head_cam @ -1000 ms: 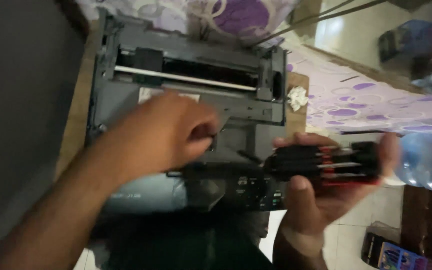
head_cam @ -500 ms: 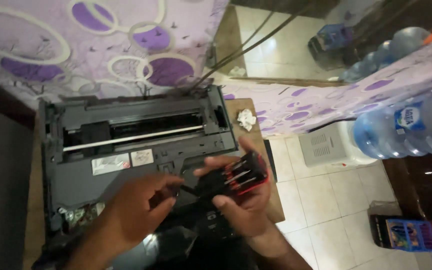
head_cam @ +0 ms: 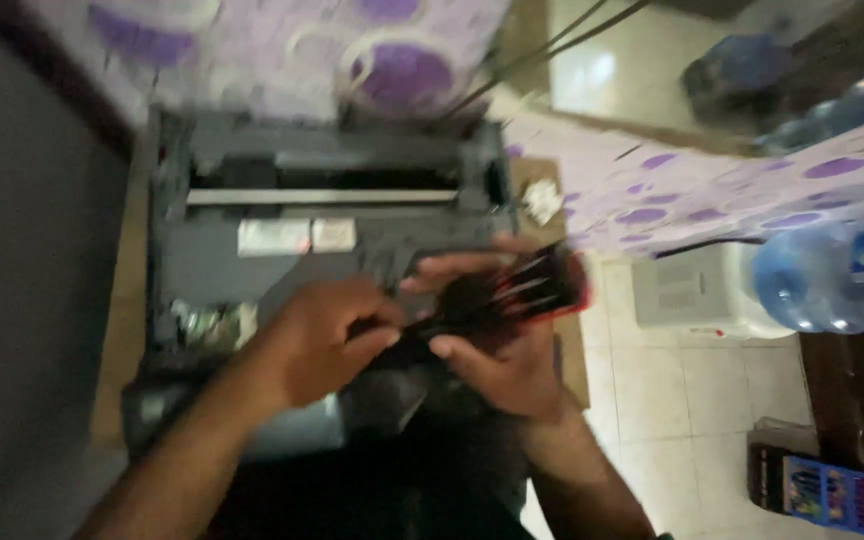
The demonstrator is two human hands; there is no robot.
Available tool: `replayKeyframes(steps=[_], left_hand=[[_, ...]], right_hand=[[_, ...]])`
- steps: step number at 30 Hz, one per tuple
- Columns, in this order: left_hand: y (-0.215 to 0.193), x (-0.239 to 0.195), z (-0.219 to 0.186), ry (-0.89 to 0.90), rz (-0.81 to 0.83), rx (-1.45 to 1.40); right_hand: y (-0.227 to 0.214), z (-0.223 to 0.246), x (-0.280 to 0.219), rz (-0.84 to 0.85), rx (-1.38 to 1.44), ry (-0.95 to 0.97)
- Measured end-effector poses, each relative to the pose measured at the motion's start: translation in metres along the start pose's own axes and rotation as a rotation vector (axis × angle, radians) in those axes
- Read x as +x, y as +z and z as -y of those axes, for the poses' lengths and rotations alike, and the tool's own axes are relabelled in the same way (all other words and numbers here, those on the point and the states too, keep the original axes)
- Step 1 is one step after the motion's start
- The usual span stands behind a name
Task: The person uses a screwdriver to tighten screws on the back of a printer. They then pick up the front control panel, align it with the main body, and secure it in place by tightening screws on the front and sides.
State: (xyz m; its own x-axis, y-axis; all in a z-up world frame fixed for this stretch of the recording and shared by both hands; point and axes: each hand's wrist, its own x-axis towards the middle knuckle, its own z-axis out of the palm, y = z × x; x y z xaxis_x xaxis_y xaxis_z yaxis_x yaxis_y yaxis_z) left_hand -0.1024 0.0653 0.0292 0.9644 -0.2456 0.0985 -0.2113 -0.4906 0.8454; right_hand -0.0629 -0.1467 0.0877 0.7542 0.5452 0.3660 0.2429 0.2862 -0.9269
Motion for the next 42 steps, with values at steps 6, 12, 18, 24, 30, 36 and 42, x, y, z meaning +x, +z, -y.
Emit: replayKeyframes(steps=[6, 12, 18, 24, 30, 36, 42], left_hand=[[-0.025, -0.003, -0.028, -0.124, 0.064, -0.124], [-0.041, -0.008, -0.023, 0.052, -0.128, -0.14], [-0.042, -0.003, -0.033, -0.369, 0.138, 0.006], [-0.029, 0.001, -0.029, -0.264, 0.232, 0.203], [-0.02, -0.005, -0.017, -0.2, 0.101, 0.173], [-0.03, -0.003, -0.033, -0.328, 0.176, 0.147], [-0.022, -0.008, -0.022, -0.164, 0.057, 0.159]], right_hand=[[0.003, 0.007, 0.005, 0.124, -0.002, 0.059], [0.005, 0.026, 0.029, 0.172, -0.074, -0.04], [0.008, 0.008, 0.039, 0.165, -0.007, -0.078], [0.003, 0.005, 0.031, 0.171, -0.06, -0.11], [0.011, 0.009, 0.026, 0.128, -0.087, -0.099], [0.012, 0.009, 0.025, 0.126, -0.097, -0.131], [0.011, 0.01, 0.025, 0.155, -0.09, -0.114]])
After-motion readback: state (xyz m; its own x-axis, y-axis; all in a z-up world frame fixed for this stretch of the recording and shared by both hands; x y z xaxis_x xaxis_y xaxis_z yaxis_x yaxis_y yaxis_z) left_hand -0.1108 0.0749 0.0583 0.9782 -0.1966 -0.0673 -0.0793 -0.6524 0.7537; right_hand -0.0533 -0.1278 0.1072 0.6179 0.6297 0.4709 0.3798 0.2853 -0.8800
